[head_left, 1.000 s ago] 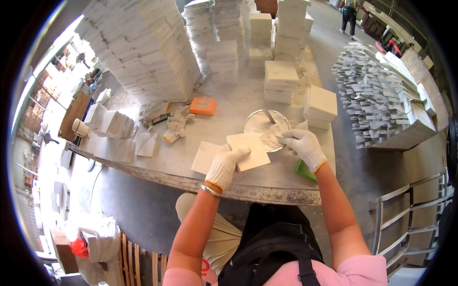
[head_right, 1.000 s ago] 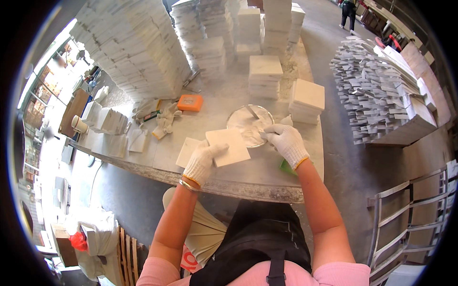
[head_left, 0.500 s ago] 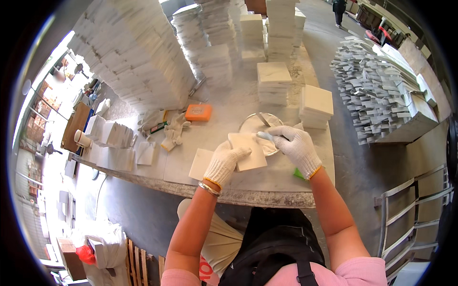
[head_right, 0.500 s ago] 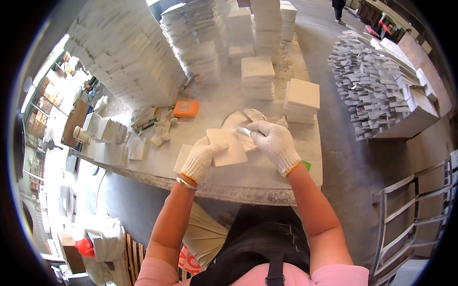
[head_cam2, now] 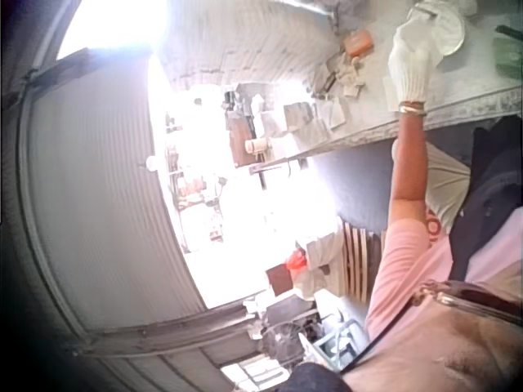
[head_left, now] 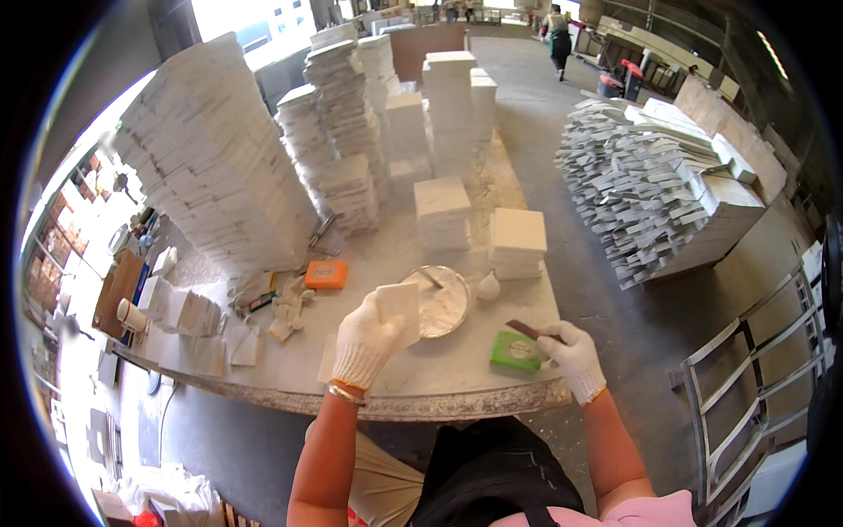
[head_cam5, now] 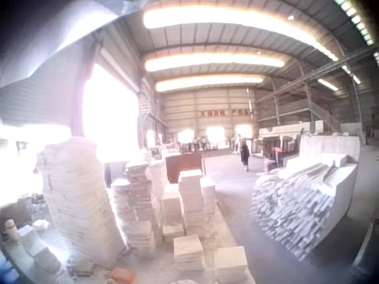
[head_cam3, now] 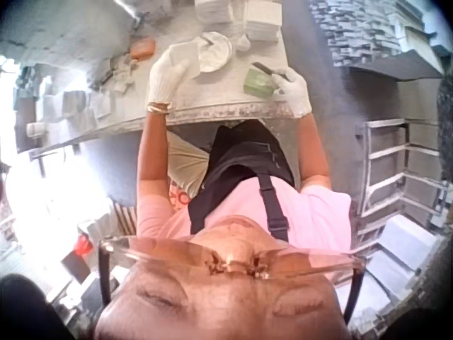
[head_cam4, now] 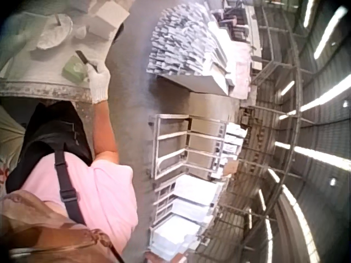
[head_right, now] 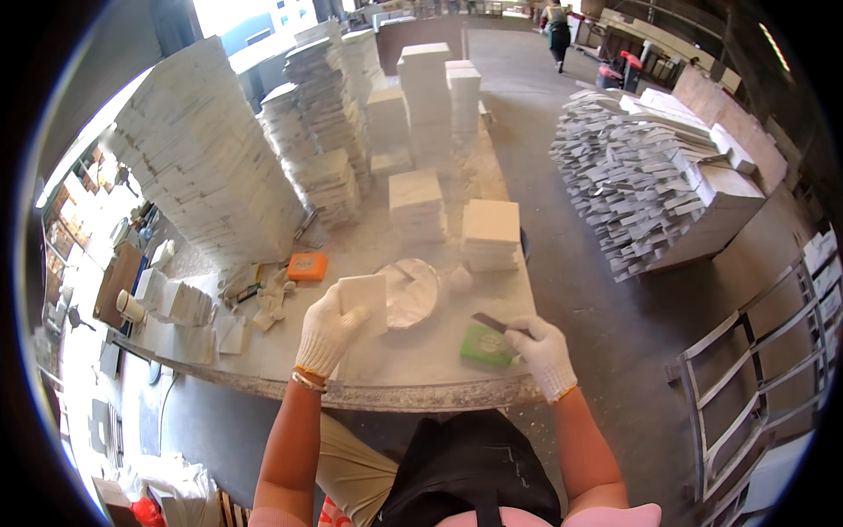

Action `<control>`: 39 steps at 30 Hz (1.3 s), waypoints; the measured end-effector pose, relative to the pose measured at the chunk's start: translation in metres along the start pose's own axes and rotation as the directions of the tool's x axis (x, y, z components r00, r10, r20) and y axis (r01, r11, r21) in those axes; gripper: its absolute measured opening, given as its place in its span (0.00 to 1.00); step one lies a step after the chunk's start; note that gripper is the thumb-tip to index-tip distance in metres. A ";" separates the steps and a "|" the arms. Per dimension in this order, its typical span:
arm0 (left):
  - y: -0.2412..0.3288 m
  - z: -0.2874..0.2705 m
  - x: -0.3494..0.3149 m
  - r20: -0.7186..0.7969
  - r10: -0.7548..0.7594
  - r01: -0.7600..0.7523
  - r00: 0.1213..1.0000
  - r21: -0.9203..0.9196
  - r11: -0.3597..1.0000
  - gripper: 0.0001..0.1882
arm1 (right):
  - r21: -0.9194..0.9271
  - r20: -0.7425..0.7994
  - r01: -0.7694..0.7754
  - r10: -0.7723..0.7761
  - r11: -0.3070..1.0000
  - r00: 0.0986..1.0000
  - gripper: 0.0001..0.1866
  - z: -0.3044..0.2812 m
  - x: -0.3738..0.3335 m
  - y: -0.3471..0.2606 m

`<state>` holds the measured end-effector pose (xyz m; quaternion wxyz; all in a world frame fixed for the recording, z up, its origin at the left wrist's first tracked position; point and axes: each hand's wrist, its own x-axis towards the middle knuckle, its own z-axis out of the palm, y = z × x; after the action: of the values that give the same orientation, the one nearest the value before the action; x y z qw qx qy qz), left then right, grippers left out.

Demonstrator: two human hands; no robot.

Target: The person sits at a workbench and repeatedly scrapes the edges of small white blocks with a metal scraper, then rubs the edges with a green sponge and an orange block. The person handles each block one at a time, turning it over to treat different sides.

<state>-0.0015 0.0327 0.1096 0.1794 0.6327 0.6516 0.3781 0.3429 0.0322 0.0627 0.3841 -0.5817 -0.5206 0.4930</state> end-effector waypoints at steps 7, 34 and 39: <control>0.003 0.003 -0.041 0.233 -0.217 0.316 0.948 -0.601 0.734 0.22 | -0.079 0.092 0.025 -0.017 0.997 0.996 0.11 0.004 -0.003 0.023; 0.022 0.132 -0.083 0.687 -0.087 0.680 0.722 -0.680 0.275 0.24 | 0.332 -0.180 0.037 0.025 0.943 0.983 0.12 -0.038 -0.025 0.043; 0.045 0.163 -0.062 0.700 -0.006 0.648 0.714 -0.659 0.382 0.23 | 0.324 -0.274 0.005 0.089 0.946 0.958 0.12 -0.058 -0.034 0.055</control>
<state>0.1535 0.0127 0.0210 0.7472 0.3750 0.3859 0.3901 0.4124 -0.0068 0.0287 0.5340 -0.5872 -0.3597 0.4904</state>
